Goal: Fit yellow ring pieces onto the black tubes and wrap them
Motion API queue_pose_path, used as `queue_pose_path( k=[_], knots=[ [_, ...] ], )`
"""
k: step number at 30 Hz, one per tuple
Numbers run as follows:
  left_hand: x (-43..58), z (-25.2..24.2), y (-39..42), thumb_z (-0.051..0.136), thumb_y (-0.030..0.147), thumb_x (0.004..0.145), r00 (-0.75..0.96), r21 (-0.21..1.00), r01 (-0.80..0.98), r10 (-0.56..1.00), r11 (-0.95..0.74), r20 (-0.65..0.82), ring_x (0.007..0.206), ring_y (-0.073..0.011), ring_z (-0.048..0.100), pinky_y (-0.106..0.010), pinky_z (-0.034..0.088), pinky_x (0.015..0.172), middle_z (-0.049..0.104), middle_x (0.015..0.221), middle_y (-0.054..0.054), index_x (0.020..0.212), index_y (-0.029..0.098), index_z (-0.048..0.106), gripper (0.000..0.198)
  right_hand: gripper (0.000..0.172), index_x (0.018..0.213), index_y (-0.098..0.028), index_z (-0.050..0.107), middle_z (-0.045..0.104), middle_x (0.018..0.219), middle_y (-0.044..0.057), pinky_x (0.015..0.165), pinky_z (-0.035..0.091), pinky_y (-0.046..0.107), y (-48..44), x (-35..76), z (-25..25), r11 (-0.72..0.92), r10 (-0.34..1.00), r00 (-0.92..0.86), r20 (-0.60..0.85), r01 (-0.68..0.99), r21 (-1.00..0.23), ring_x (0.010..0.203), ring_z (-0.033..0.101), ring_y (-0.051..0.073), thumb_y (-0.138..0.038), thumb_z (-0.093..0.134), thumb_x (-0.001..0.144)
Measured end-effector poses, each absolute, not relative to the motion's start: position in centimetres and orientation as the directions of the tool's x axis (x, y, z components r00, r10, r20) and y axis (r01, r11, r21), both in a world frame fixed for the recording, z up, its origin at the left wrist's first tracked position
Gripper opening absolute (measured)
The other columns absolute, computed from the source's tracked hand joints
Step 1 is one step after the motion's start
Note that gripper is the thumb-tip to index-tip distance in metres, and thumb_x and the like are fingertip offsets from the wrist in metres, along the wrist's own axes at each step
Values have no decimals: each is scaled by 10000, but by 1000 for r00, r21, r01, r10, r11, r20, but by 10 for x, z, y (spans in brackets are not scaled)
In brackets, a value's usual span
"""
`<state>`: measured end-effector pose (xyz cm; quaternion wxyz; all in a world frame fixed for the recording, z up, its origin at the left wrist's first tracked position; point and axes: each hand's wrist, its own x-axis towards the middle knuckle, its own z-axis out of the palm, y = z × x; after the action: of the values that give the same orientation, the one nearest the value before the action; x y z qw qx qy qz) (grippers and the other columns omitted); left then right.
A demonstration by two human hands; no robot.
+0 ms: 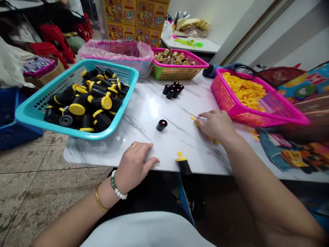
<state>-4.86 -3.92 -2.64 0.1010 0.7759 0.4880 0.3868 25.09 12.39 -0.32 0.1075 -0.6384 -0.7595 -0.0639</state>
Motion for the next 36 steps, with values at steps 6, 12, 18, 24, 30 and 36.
queue_pose_path(
  k=[6, 12, 18, 24, 30, 36],
  knots=[
    [-31, -21, -43, 664, 247, 887, 148, 522, 703, 817, -484, 558, 1034, -265, 627, -423, 546, 908, 664, 1096, -136, 1211, 136, 524, 370, 404, 1147, -206, 661, 676, 1091, 142, 934, 466, 493, 62, 263, -1, 41, 767, 93, 635, 980, -193, 1084, 609, 305, -365, 322, 996],
    [-1, -17, -50, 622, 152, 889, 598, 647, 174, 602, -743, 530, 877, -190, 673, -313, 562, 823, 722, 932, -80, 1082, 177, 610, 195, 340, 710, -256, 590, 677, 773, 69, 871, 493, 435, 41, 247, -6, 100, 482, 389, 785, 866, -490, 826, 634, 243, -452, 481, 965],
    [-51, -69, -61, 594, 285, 912, 822, 876, 235, 568, -420, 52, 665, -152, 666, -250, 546, 636, 707, 718, -58, 842, 172, 690, 164, 340, 675, -258, 555, 639, 662, 38, 748, 470, 398, 17, 288, -31, 166, 467, 662, 587, 586, -793, 652, 585, 191, -409, 484, 972],
    [-84, -113, -80, 580, 359, 913, 481, 911, 413, 846, 13, -230, 752, -187, 730, -287, 611, 696, 771, 826, -86, 884, 164, 722, 243, 268, 633, -260, 626, 642, 605, 4, 667, 454, 346, 14, 293, -32, 176, 678, 594, 433, 441, -880, 575, 530, 158, -315, 608, 895],
    [-72, -107, -76, 598, 327, 892, 456, 900, 436, 863, -4, -217, 753, -194, 732, -289, 621, 672, 772, 845, -85, 890, 161, 719, 206, 259, 645, -223, 649, 675, 646, 0, 688, 478, 320, 14, 278, -28, 122, 743, 435, 508, 658, -743, 630, 619, 162, -320, 610, 882],
    [-88, -28, -95, 640, 162, 828, 563, 717, 504, 812, -482, 150, 870, -222, 734, -350, 638, 786, 766, 961, -57, 1016, 252, 719, 223, 285, 624, -219, 610, 649, 620, 4, 657, 474, 318, 10, 276, -31, 107, 793, 316, 521, 769, -630, 611, 618, 173, -336, 596, 884]
  ],
)
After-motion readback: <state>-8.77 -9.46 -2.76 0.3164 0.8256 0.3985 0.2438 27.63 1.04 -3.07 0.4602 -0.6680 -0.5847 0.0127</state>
